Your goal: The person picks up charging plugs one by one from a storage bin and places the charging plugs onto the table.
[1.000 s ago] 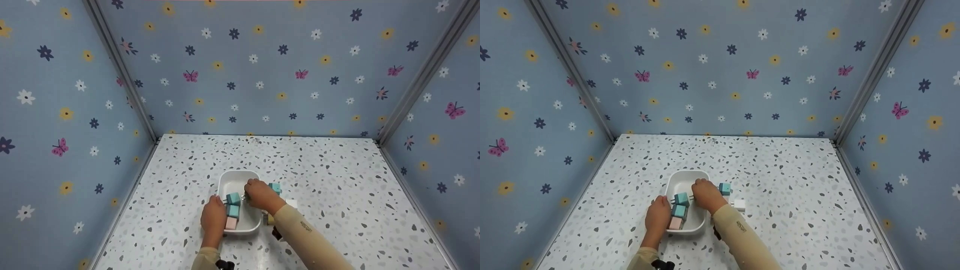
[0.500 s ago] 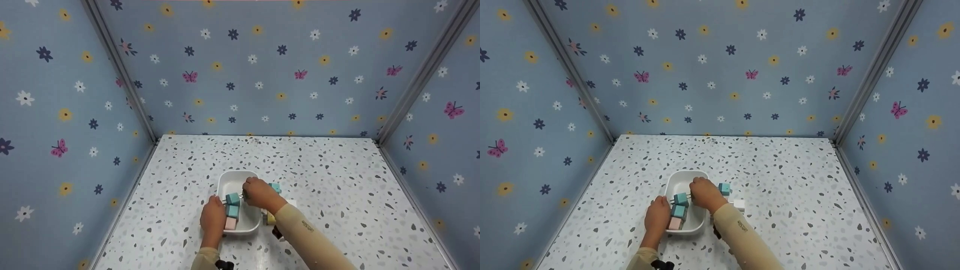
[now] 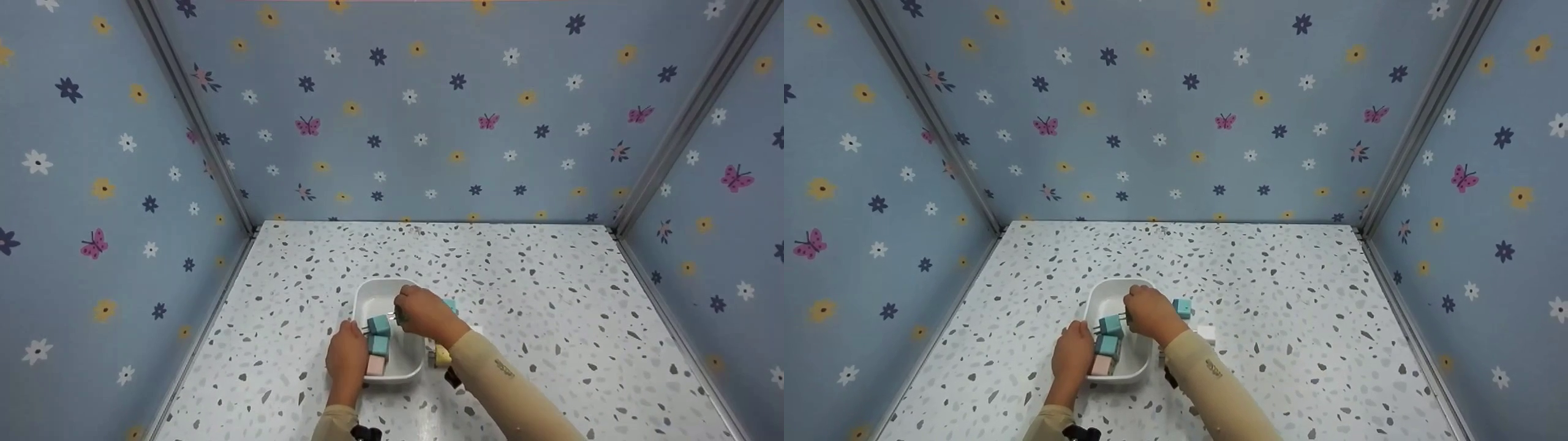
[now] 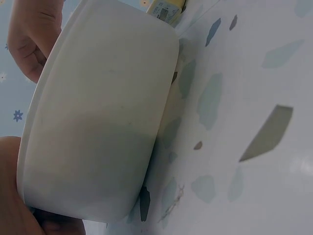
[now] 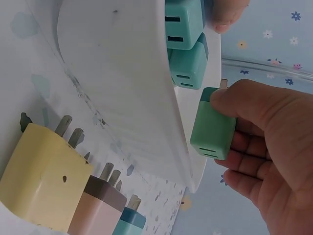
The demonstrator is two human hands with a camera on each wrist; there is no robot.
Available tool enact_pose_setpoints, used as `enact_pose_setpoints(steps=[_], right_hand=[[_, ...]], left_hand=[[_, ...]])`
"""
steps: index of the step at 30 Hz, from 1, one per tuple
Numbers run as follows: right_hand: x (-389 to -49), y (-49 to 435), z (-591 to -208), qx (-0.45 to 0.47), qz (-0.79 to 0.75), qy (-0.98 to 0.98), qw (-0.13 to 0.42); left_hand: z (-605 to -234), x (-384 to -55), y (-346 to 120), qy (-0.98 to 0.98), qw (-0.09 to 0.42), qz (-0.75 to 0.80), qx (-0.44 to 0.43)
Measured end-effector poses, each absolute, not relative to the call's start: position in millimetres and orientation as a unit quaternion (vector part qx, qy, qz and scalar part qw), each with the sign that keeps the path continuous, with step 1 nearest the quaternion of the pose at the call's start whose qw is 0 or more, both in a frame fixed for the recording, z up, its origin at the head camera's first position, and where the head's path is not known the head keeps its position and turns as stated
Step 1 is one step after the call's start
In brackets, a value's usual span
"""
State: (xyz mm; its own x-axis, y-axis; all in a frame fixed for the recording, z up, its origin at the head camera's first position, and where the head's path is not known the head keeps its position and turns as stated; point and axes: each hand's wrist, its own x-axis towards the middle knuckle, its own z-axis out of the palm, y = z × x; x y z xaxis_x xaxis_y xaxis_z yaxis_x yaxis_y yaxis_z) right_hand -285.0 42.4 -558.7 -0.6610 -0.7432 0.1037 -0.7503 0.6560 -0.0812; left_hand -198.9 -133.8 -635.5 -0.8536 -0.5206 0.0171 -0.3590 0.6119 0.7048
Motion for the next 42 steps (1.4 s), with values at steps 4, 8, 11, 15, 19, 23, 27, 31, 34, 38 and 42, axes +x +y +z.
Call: enact_pose_setpoints(steps=[4, 8, 11, 15, 19, 23, 27, 31, 34, 38, 42], right_hand=[[-286, 46, -557, 0.407, 0.052, -0.911, 0.033], [-290, 49, -556, 0.399, 0.051, -0.915, 0.026], [-292, 52, -556, 0.388, 0.053, -0.92, 0.017], [-293, 57, -554, 0.37, 0.051, -0.928, 0.004], [-294, 63, -553, 0.361, 0.056, -0.931, 0.004], [-293, 68, -551, 0.361, 0.062, -0.93, 0.011], [-293, 74, -552, 0.36, 0.064, -0.931, 0.012], [-295, 79, -554, 0.351, 0.071, -0.934, 0.008], [-296, 84, -555, 0.348, 0.076, -0.934, 0.011], [-298, 90, -556, 0.348, 0.079, -0.934, 0.025], [-300, 96, -557, 0.342, 0.085, -0.935, 0.032]], left_hand=[[-638, -200, -134, -0.891, 0.111, -0.362, 0.251], [-639, -201, -134, -0.892, 0.109, -0.356, 0.256], [-639, -201, -134, -0.892, 0.109, -0.356, 0.256], [-638, -200, -134, -0.891, 0.111, -0.361, 0.254], [-637, -199, -134, -0.889, 0.115, -0.362, 0.255], [-636, -199, -133, -0.889, 0.113, -0.362, 0.255], [-637, -198, -133, -0.891, 0.11, -0.36, 0.255], [-637, -197, -132, -0.89, 0.108, -0.362, 0.257], [-637, -197, -132, -0.89, 0.108, -0.362, 0.256], [-638, -198, -133, -0.892, 0.105, -0.36, 0.252], [-637, -199, -133, -0.892, 0.101, -0.361, 0.252]])
